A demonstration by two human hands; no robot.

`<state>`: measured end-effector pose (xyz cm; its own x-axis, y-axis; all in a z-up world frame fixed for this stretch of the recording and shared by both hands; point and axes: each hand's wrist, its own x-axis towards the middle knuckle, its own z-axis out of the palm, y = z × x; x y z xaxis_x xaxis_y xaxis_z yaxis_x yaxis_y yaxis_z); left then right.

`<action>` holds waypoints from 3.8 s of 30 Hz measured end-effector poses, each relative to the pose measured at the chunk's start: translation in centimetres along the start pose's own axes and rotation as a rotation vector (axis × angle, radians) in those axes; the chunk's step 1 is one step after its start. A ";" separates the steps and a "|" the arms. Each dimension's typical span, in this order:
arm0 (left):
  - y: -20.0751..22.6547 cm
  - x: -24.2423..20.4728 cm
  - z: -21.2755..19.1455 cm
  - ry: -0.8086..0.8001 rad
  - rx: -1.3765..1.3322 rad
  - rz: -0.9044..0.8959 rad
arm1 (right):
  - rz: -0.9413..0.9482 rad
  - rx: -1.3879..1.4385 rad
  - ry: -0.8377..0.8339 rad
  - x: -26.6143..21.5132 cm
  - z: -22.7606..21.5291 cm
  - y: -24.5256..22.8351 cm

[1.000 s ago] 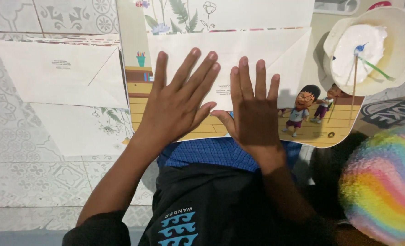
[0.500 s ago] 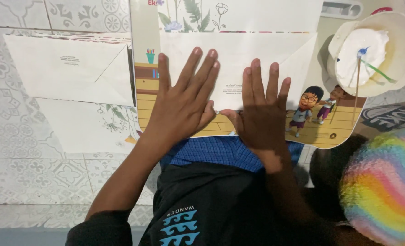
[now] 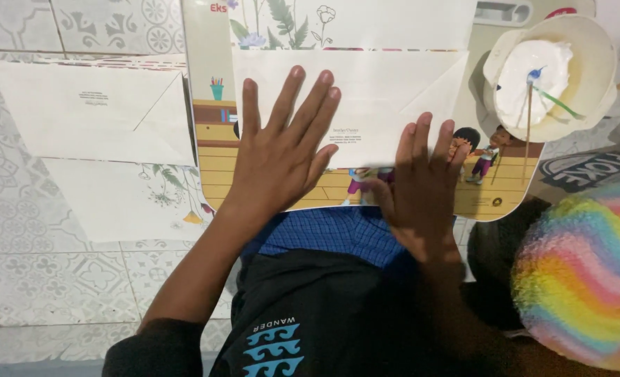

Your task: Applying glue to paper components and folding them to assemble a decorative paper craft.

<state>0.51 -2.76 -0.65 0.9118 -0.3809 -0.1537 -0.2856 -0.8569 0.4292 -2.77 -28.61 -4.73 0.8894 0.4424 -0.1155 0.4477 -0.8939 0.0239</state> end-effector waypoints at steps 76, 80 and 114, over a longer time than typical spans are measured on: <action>-7.1 7.3 -5.9 0.411 -0.077 0.241 | -0.260 0.589 -0.643 1.4 -11.8 -5.2; -5.6 3.4 -5.7 0.392 0.041 -0.010 | -0.377 0.446 -0.068 2.4 -8.5 -3.2; -1.8 -1.8 -0.3 0.077 0.107 -0.090 | -0.381 0.256 0.144 10.1 -5.1 -4.2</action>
<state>-0.56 -0.42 -0.86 0.9538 -0.2768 -0.1167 -0.2279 -0.9199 0.3193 4.81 -20.04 -0.92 0.6780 0.7316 0.0711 0.7234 -0.6469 -0.2411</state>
